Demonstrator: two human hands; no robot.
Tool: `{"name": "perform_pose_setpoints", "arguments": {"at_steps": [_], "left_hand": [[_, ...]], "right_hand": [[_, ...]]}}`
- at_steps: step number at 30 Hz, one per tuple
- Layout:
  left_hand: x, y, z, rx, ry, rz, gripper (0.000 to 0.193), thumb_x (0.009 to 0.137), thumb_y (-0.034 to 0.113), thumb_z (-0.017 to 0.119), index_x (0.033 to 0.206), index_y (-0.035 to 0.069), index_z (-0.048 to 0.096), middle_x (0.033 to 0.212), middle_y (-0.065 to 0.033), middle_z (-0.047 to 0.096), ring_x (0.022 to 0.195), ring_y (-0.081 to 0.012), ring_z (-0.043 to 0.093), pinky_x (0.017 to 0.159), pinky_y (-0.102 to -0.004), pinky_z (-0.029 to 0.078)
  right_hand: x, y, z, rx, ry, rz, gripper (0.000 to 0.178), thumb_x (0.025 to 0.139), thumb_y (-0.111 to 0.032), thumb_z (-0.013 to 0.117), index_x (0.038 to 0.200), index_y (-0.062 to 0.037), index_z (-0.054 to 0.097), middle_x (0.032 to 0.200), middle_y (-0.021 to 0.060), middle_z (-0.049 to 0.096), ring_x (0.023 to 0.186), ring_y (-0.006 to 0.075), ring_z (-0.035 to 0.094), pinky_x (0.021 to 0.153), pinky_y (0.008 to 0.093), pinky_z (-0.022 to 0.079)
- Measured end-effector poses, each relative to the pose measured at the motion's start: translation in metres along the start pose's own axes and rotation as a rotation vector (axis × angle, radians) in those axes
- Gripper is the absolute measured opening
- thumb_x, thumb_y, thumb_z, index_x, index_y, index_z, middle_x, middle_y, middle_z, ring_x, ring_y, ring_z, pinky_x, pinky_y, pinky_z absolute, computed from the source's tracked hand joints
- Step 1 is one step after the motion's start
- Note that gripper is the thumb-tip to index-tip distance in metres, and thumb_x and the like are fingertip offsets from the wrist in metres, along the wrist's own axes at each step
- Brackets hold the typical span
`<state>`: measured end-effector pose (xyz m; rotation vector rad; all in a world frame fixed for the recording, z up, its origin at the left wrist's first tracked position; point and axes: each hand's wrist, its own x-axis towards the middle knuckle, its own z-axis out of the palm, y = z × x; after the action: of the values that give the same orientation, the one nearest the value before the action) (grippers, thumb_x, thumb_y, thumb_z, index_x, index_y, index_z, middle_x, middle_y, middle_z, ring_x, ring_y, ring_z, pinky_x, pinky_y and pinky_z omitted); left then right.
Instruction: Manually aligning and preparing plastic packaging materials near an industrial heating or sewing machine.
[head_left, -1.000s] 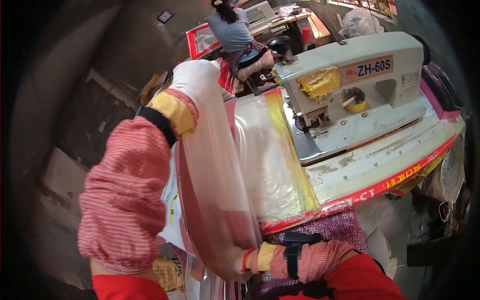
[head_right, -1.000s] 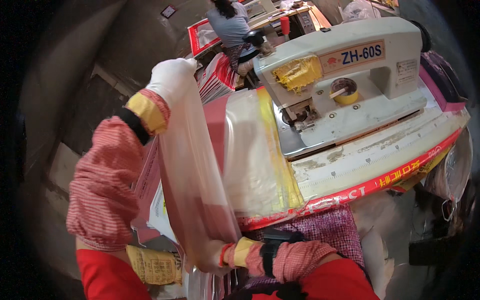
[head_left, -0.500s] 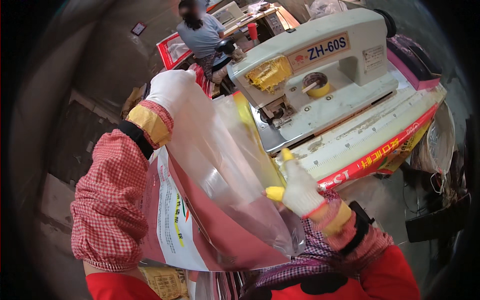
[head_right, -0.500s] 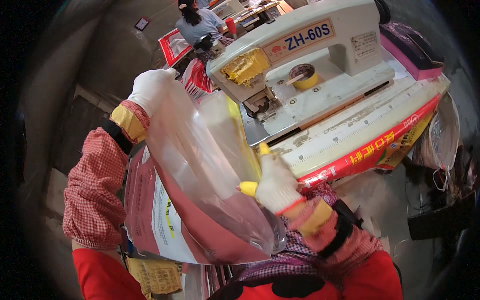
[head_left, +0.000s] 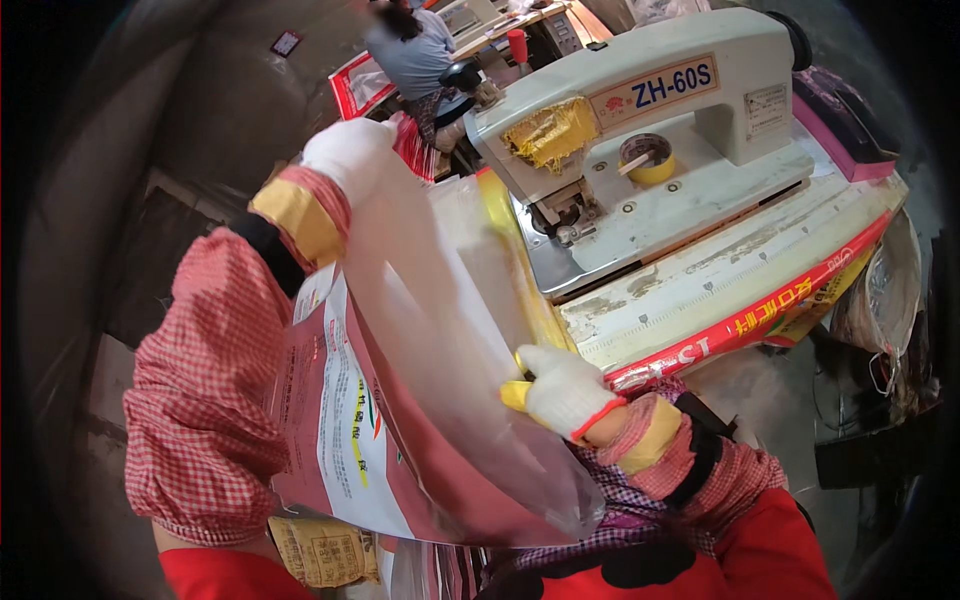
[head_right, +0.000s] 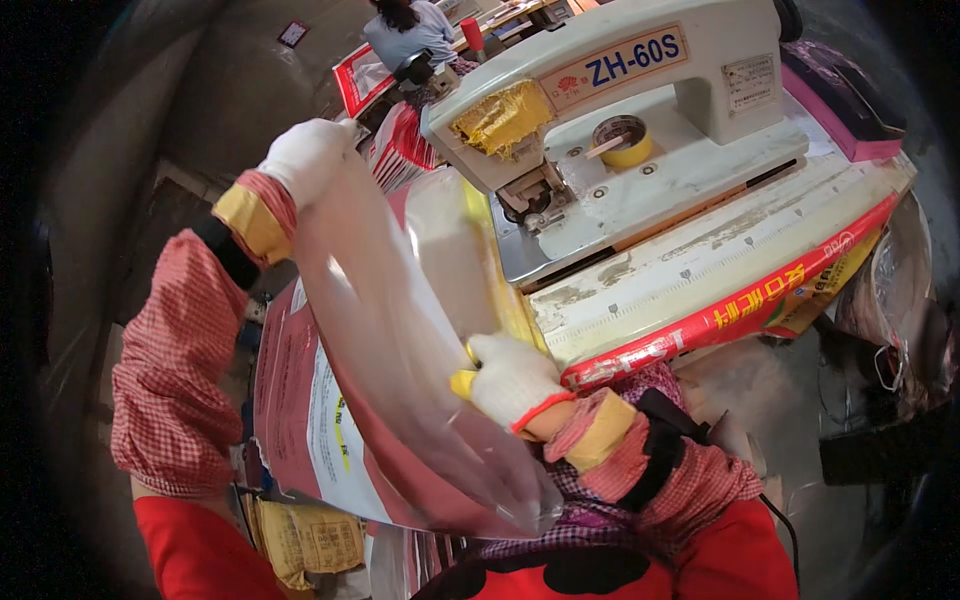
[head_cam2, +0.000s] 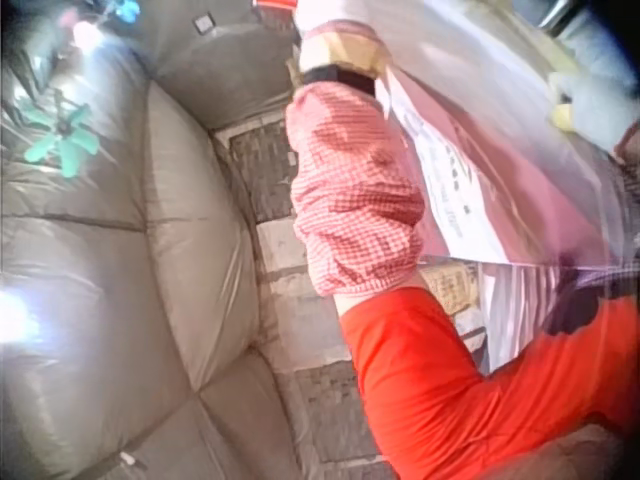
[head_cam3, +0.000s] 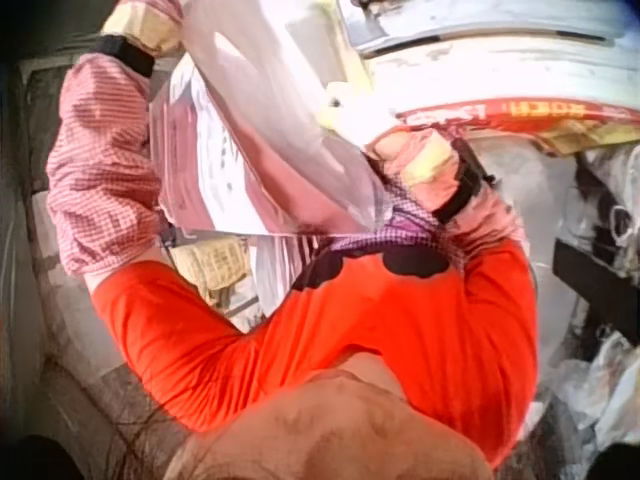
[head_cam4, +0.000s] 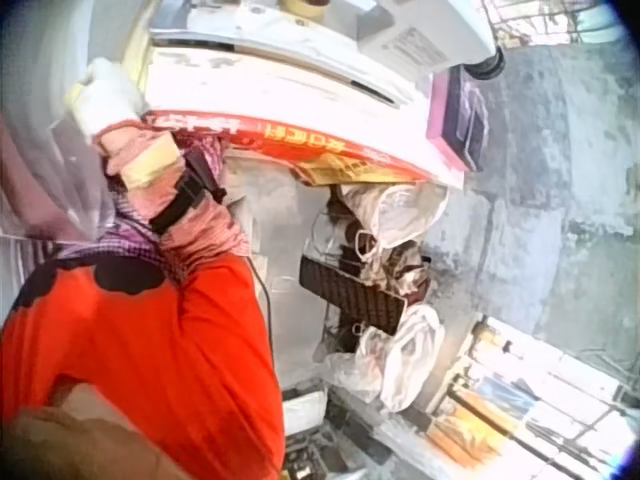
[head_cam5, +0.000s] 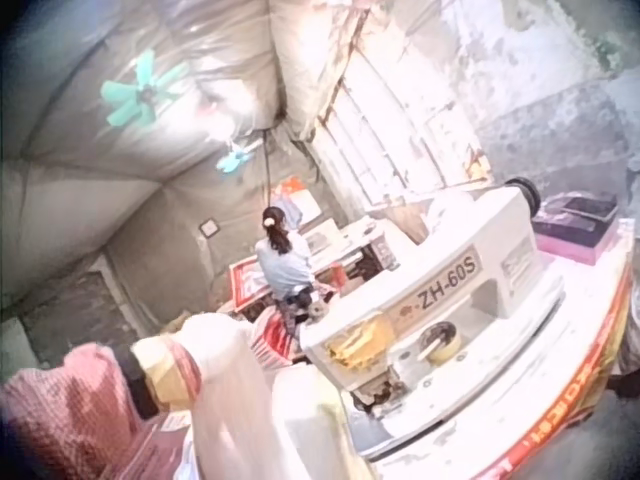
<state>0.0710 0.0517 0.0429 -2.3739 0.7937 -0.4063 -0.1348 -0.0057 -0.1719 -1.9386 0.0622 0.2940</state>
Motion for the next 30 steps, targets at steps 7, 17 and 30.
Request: {"name": "perform_pose_setpoints", "arguments": {"at_steps": [7, 17, 30], "left_hand": [[0.031, 0.051, 0.063, -0.158, 0.358, -0.182, 0.013, 0.074, 0.011, 0.053, 0.08, 0.005, 0.063, 0.08, -0.017, 0.064, 0.075, -0.0334, 0.064, 0.063, -0.0412, 0.052], [0.024, 0.155, 0.198, -0.726, 0.376, 0.286, 0.008, 0.077, 0.014, 0.052, 0.077, 0.011, 0.059, 0.079, -0.0068, 0.059, 0.064, -0.0244, 0.062, 0.052, -0.0341, 0.049], [0.044, 0.124, 0.204, -0.945, 0.104, 0.345, 0.016, 0.075, 0.012, 0.056, 0.088, 0.008, 0.063, 0.086, -0.0148, 0.06, 0.078, -0.0348, 0.058, 0.073, -0.0358, 0.049]], "right_hand": [[0.003, -0.027, 0.042, 0.004, 0.495, -0.261, 0.029, 0.077, -0.021, 0.058, 0.105, -0.0116, 0.056, 0.081, 0.0183, 0.06, 0.075, 0.036, 0.06, 0.06, 0.0432, 0.047], [-0.084, 0.151, 0.001, 0.706, 0.338, 0.105, 0.03, 0.082, -0.01, 0.061, 0.11, 0.0, 0.057, 0.085, 0.0034, 0.063, 0.079, 0.0114, 0.057, 0.069, 0.026, 0.047], [-0.077, 0.075, -0.022, 1.677, 0.217, 0.494, 0.021, 0.08, -0.006, 0.058, 0.1, 0.0003, 0.061, 0.085, 0.0057, 0.061, 0.075, 0.014, 0.058, 0.065, 0.0259, 0.048]]}}
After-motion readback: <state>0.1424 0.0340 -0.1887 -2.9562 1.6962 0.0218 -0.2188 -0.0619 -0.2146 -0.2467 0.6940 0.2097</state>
